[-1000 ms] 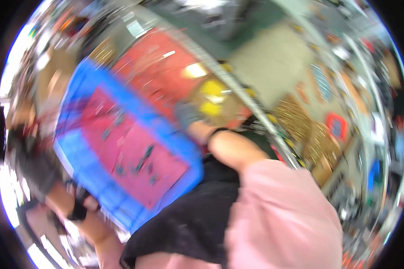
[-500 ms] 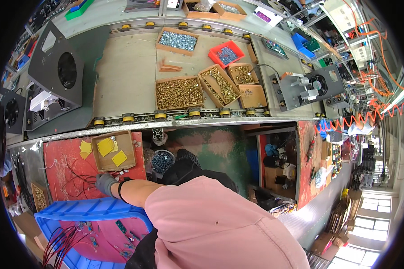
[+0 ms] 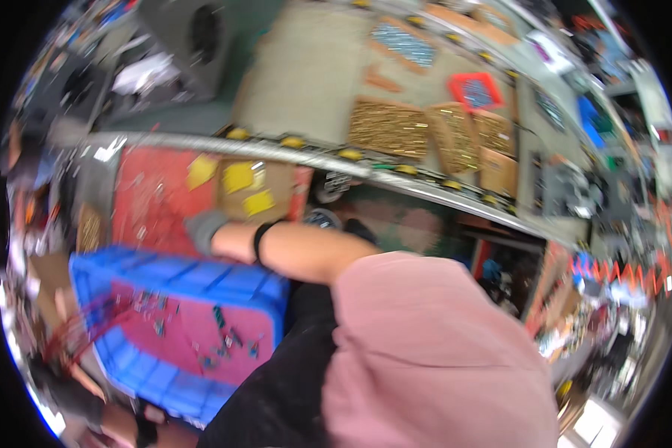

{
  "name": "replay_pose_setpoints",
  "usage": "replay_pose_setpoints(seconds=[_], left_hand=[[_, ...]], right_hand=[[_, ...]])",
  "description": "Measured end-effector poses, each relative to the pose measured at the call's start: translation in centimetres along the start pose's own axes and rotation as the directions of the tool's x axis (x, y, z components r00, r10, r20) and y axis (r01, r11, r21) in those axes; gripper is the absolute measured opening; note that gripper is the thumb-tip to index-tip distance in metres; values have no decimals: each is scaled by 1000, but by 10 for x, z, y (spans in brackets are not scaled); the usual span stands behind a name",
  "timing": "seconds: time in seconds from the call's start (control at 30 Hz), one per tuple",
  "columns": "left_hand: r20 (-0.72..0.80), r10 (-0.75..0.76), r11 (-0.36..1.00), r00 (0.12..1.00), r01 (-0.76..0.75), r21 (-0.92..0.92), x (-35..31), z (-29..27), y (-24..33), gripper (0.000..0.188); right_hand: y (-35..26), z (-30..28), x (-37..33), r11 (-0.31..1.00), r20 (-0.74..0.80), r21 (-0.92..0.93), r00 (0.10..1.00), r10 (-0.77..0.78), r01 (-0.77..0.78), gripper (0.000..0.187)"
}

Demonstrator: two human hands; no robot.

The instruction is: Assemble electronic components into a metal chassis using an electric screwdriver and various small parts.

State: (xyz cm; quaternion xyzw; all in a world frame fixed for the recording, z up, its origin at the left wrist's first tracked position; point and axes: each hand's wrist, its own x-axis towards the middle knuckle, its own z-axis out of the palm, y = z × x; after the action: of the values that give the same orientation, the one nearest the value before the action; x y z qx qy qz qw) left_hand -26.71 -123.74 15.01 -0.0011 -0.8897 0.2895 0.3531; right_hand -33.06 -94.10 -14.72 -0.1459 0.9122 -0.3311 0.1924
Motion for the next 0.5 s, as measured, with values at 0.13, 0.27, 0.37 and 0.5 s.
replay_pose_setpoints(seconds=[0.13, 0.27, 0.37, 0.5], left_hand=[[-143, -45, 999, 989, 41, -31, 44, -20, 40, 24], [-202, -55, 786, 978, -82, -613, 65, -20, 13, 26], [-104, 63, 481, 993, -121, -868, 76, -18, 73, 26], [168, 329, 213, 929, 100, -972, 74, 3, 118, 24]], right_hand=[[-2, -96, 7, 975, 254, 219, 967, -25, -32, 31], [-49, -150, 16, 927, 360, 366, 906, -223, 83, 28], [-73, -169, 10, 959, 452, 267, 867, -209, 92, 28], [-73, -172, 14, 957, 456, 261, 858, -235, 124, 28]])
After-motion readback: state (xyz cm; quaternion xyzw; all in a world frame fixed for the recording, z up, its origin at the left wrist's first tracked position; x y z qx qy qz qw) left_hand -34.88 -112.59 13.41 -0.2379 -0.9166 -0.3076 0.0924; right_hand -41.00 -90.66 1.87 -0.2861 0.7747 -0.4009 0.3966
